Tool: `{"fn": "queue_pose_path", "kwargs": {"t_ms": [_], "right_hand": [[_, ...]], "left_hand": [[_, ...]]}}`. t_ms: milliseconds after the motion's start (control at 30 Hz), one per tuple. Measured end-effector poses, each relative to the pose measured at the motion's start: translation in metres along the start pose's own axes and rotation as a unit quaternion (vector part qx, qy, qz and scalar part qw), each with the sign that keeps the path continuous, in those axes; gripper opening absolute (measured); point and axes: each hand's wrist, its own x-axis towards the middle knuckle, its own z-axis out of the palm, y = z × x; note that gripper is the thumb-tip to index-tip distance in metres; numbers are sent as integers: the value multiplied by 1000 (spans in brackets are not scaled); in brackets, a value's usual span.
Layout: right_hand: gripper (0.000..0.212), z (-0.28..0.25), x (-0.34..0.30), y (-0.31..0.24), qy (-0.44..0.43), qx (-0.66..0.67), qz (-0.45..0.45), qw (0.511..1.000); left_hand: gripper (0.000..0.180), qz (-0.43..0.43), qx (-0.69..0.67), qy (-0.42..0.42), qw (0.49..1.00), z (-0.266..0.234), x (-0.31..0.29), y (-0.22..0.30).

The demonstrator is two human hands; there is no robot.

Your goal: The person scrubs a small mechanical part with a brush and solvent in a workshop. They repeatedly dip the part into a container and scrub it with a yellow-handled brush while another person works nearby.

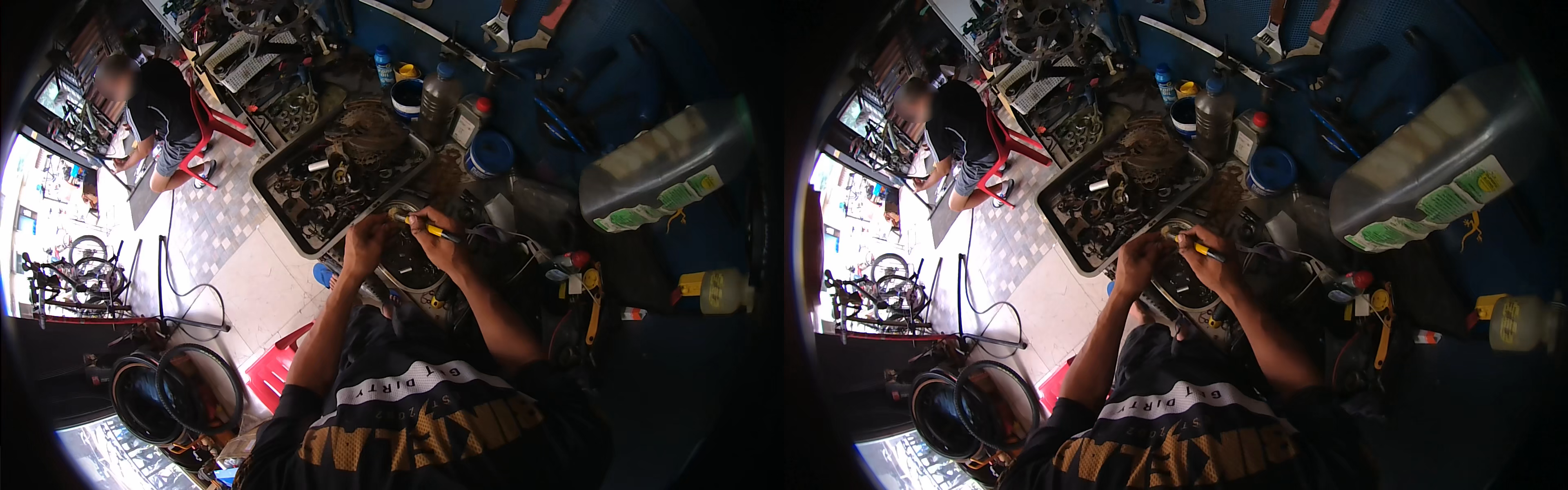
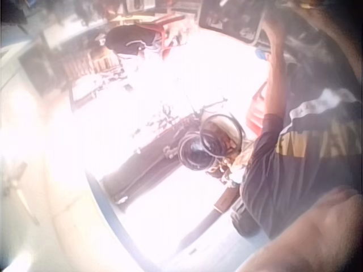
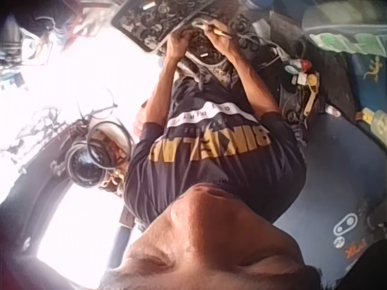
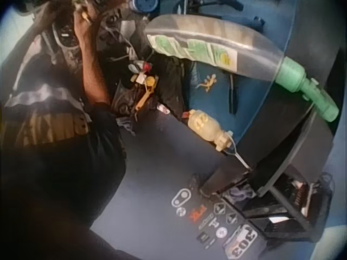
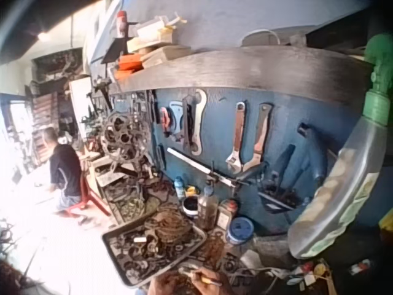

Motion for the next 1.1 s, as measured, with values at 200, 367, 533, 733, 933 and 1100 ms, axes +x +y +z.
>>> {"fn": "queue_pose_path", "kwargs": {"t_ms": [200,367,533,733,933,1100], "right_hand": [[21,4,-16,-13,-60,-48,26,997],[24,-4,-7,-15,-46,-45,-33,997],[24,-16,0,-11,-123,-35,-130,983],[26,-20,0,-12,-60,-53,-22,997],[25,-22,0,-10,-109,-59,-114,986],[24,-39,1,-8,-125,-56,-18,990]], "left_hand": [[33,-25,5,37,999,-12,5,2],[30,-79,-49,19,995,-15,7,0],[29,-114,0,6,993,-16,7,8],[30,-143,-67,17,987,-14,6,12],[31,-116,-50,-23,992,-13,8,13],[27,-110,-87,-22,990,-19,7,11]]}}
